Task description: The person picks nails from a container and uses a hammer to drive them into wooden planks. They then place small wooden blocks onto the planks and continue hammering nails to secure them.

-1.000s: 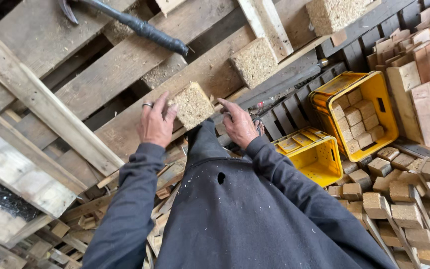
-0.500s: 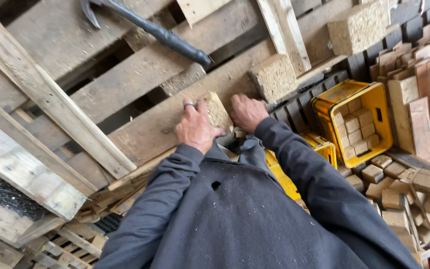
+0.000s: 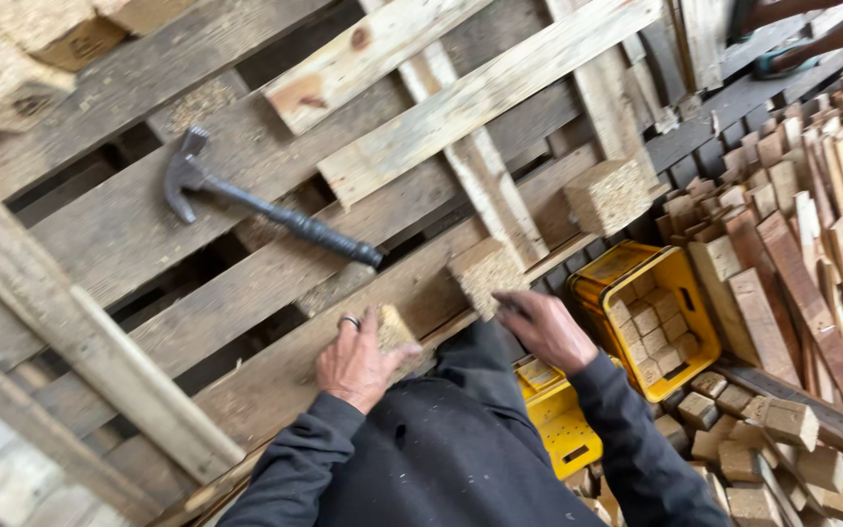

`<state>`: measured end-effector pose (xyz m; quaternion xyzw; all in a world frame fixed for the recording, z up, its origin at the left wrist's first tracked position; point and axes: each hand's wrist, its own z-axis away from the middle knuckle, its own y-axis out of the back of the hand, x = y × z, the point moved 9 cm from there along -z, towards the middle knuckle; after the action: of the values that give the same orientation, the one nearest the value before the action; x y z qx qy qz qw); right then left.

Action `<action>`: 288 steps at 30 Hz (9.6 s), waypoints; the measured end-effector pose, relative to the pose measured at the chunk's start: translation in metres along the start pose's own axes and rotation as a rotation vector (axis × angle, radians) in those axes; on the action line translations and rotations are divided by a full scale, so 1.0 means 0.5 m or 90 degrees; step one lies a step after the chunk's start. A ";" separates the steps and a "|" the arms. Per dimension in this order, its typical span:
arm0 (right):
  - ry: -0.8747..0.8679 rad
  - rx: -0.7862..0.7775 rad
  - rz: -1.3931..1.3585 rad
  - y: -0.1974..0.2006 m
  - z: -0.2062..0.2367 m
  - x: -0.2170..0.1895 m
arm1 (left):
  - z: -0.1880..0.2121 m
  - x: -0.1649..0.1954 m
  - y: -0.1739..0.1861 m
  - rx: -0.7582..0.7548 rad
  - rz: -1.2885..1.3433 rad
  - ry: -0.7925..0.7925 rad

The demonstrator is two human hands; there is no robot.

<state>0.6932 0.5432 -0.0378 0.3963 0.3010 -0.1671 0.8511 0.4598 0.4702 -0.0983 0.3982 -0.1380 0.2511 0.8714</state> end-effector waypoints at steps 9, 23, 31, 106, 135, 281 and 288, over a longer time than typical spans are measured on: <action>-0.024 0.423 -0.312 0.421 -0.394 0.094 | -0.311 0.262 0.237 0.288 -0.006 -0.073; -0.085 0.469 -0.482 0.654 -0.536 0.428 | -0.492 0.469 0.269 0.175 -0.152 -0.024; 0.016 0.349 -0.353 0.590 -0.220 0.444 | -0.174 0.388 0.104 0.160 -0.155 0.047; -0.094 0.357 -0.401 0.473 -0.042 0.414 | -0.289 0.795 -0.118 0.215 -0.200 -0.234; -0.072 0.309 -0.164 0.507 -0.066 0.346 | -0.273 0.659 -0.043 0.020 -0.008 -0.329; 0.132 0.414 -0.268 0.401 -0.068 0.216 | -0.301 0.441 -0.044 -0.089 1.514 0.011; 0.302 0.135 -0.090 0.124 -0.285 -0.067 | -0.171 0.185 0.060 -0.035 1.718 -0.190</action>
<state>0.6459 0.6943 -0.0528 0.4896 0.4998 -0.1588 0.6966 0.5241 0.5825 -0.0939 -0.0405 -0.5143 0.8540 -0.0668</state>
